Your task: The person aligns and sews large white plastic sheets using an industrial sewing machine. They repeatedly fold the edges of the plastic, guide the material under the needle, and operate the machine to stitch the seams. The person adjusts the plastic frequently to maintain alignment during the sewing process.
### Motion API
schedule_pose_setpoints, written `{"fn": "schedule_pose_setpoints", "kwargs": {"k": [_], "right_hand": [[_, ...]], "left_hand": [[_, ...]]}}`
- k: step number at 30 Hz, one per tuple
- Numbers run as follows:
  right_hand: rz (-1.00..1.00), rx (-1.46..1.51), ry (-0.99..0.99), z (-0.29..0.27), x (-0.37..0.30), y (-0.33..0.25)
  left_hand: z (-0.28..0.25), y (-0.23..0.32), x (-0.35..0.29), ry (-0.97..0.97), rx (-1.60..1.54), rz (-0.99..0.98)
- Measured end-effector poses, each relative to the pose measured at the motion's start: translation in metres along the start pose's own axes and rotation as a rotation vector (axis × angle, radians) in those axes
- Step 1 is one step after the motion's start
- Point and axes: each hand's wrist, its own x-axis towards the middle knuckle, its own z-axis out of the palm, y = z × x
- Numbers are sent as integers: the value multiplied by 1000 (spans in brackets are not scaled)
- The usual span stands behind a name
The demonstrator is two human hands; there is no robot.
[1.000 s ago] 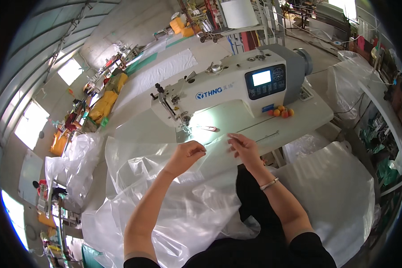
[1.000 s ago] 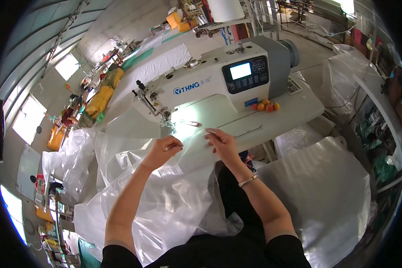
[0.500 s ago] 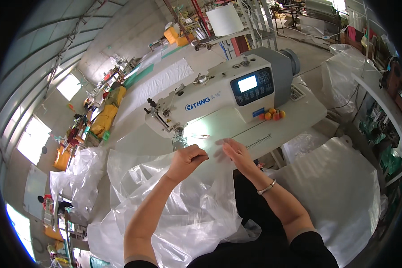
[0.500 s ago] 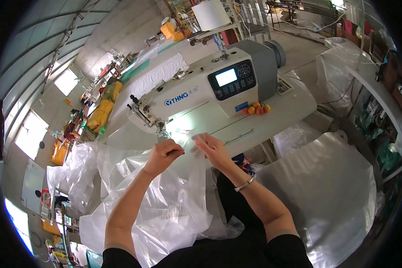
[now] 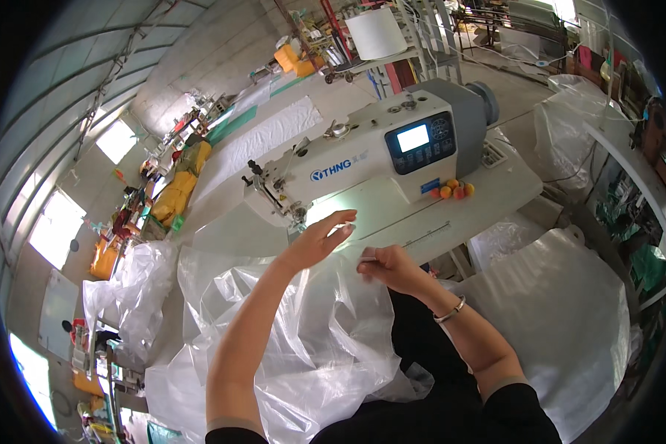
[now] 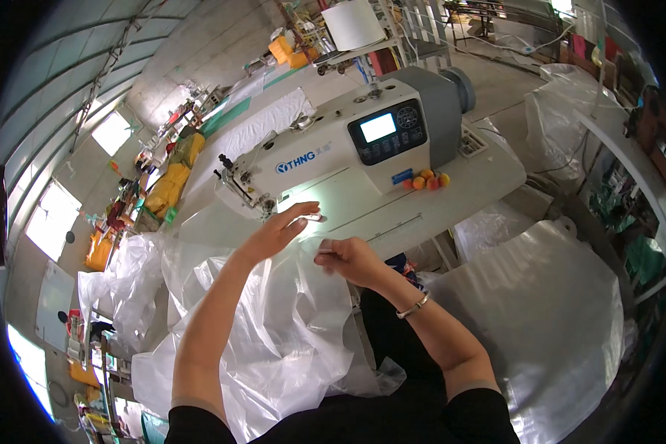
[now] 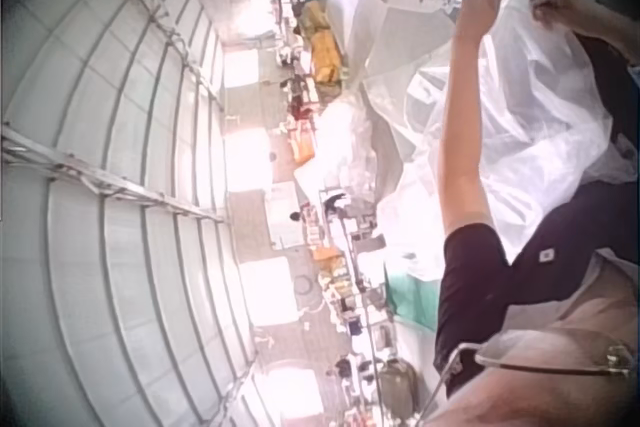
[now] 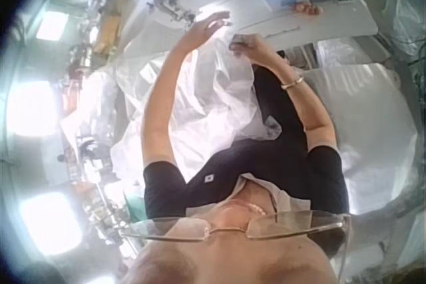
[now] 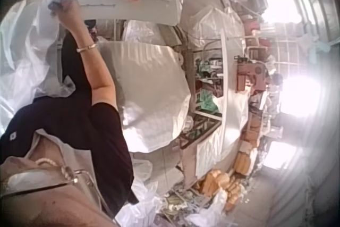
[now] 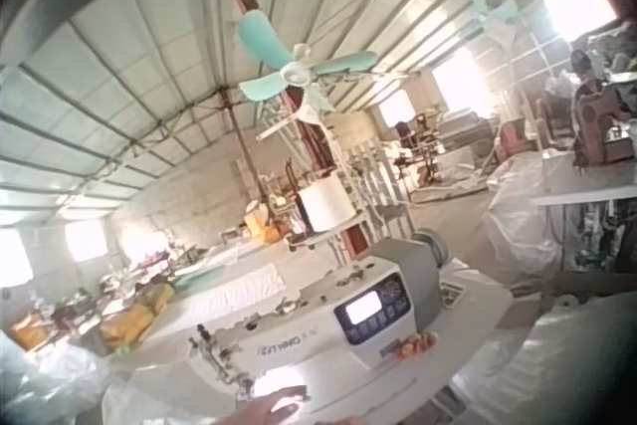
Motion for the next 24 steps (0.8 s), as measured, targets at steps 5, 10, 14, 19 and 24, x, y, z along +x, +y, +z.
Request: {"fn": "schedule_pose_setpoints", "kwargs": {"k": [5,10,14,19,24], "right_hand": [[-89,36,199,6,2,5],[-135,69,560,16,-1,-2],[-176,19,563,22,3,1],[-220,78,536,24,9,3],[-193,46,517,24,10,-3]], "left_hand": [[-17,4,33,-440,-35,-331],[-18,31,24,-28,-303,-241],[-14,31,16,12,-63,-144],[-17,38,9,23,-121,-148],[-18,38,5,0,-288,-151]]}}
